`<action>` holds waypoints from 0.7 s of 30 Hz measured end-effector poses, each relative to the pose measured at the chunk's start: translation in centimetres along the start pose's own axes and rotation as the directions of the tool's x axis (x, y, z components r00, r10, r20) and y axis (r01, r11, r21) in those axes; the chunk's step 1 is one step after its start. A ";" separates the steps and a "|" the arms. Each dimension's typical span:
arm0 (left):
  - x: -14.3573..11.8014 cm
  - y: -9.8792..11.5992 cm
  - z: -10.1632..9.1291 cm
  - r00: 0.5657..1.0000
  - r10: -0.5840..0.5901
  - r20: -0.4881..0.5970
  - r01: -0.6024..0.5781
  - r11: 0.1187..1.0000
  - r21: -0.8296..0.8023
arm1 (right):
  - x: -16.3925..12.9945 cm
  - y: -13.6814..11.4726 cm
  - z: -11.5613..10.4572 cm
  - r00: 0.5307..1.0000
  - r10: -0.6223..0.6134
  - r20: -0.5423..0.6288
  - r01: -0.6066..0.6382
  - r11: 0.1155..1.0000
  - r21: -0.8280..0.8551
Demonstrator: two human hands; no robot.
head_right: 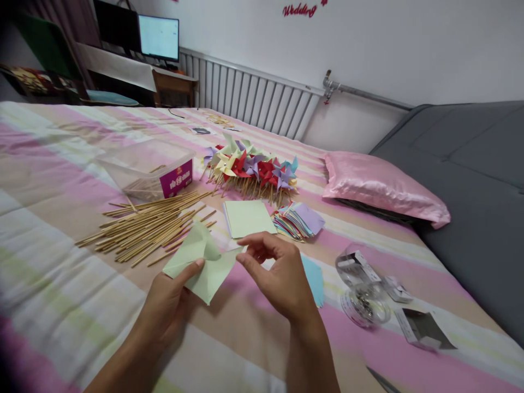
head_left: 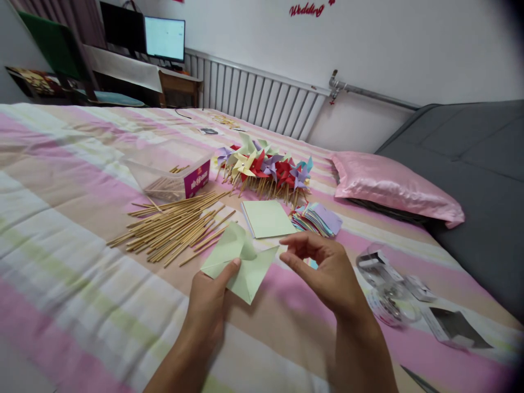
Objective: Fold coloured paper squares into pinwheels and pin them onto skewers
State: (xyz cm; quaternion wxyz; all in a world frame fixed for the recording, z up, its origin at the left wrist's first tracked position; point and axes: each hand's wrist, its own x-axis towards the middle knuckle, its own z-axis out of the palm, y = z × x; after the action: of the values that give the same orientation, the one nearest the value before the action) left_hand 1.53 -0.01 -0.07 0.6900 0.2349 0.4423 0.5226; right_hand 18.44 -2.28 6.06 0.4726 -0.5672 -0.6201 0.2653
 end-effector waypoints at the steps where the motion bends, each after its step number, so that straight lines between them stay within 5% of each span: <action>1: 0.0 0.1 0.0 1.000 0.001 -0.004 -0.001 1.000 -0.006 | -0.1 -0.1 -0.1 0.996 -0.009 0.083 0.010 1.000 -0.007; 4: 0.0 0.3 0.2 1.000 0.017 -0.021 -0.018 0.999 -0.027 | -0.2 -0.1 -0.3 0.947 0.008 0.321 0.005 0.999 -0.040; 7: 0.0 0.4 0.3 1.000 0.023 -0.012 -0.024 0.998 -0.053 | -0.1 0.1 -0.2 0.901 0.052 0.430 -0.034 0.998 -0.049; 21: 0.0 0.5 0.1 1.000 0.008 0.021 -0.006 0.998 -0.059 | 0.3 1.1 1.5 0.877 0.077 0.474 -0.084 0.996 -0.007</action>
State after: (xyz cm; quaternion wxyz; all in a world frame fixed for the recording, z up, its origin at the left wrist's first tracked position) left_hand 1.34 0.22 0.36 0.6994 0.2214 0.4185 0.5354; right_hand 17.63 -1.48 4.58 0.2990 -0.5072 -0.6908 0.4198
